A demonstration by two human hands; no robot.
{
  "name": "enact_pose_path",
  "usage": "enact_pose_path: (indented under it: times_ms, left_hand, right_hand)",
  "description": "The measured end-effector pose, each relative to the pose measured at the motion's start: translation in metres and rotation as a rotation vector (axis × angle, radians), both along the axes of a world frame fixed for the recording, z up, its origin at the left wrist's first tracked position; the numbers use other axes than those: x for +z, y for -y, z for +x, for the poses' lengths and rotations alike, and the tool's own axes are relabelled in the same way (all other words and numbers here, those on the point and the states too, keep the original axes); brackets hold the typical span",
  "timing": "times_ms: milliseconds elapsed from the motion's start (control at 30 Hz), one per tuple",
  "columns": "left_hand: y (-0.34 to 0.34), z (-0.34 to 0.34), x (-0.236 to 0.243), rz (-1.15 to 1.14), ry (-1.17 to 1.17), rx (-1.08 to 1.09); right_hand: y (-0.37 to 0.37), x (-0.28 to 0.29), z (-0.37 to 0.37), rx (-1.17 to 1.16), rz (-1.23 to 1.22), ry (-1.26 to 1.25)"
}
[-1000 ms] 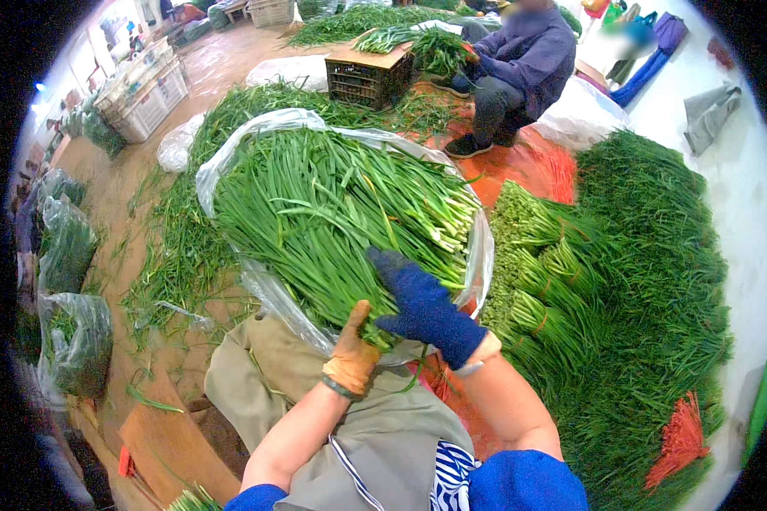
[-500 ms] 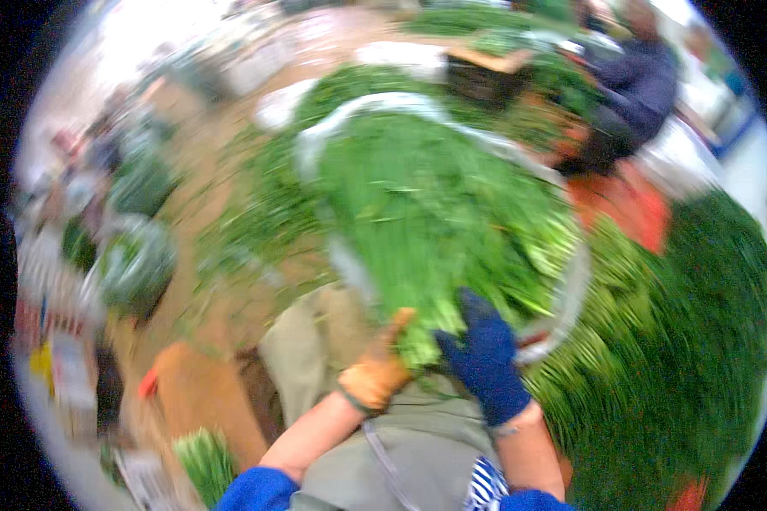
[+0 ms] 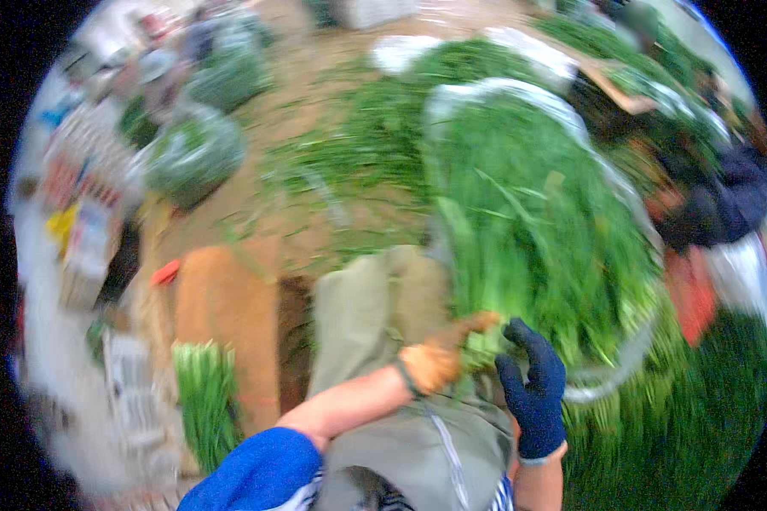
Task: The person removes bunches of green chives from a large plastic bag, separates them by hand, and aligns them into bundles on a wooden board.
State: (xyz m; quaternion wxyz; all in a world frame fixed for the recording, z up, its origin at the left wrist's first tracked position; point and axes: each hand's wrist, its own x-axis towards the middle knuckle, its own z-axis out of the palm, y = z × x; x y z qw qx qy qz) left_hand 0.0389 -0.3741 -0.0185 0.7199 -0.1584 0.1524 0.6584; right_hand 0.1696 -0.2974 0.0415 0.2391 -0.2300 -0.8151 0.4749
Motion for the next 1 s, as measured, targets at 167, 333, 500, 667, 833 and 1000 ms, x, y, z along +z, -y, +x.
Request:
enact_pose_path:
  times_ms: [167, 333, 500, 667, 833, 1000]
  left_hand:
    - [-0.010, -0.006, -0.027, -0.045, -0.084, 0.052]
    - [-0.003, 0.000, -0.014, 0.071, -0.069, 0.013]
    - [0.006, -0.009, -0.015, 0.090, -0.144, -0.058]
    - [0.010, -0.009, -0.036, -0.014, -0.224, -0.091]
    - [0.003, -0.003, -0.027, 0.125, -0.166, -0.088]
    - [-0.003, -0.003, -0.025, -0.026, -0.215, -0.097]
  right_hand:
    - [-0.068, 0.010, 0.045, -0.347, -0.273, -0.012]
    - [-0.032, -0.036, 0.053, -0.165, -0.227, 0.425]
    - [-0.011, -0.043, 0.025, -0.102, 0.196, 0.322]
    - [-0.004, -0.040, -0.012, 0.057, 0.494, 0.523]
    - [-0.008, -0.043, -0.001, 0.287, 0.527, 0.510]
    - [-0.019, -0.044, 0.011, 0.495, 0.511, 0.351]
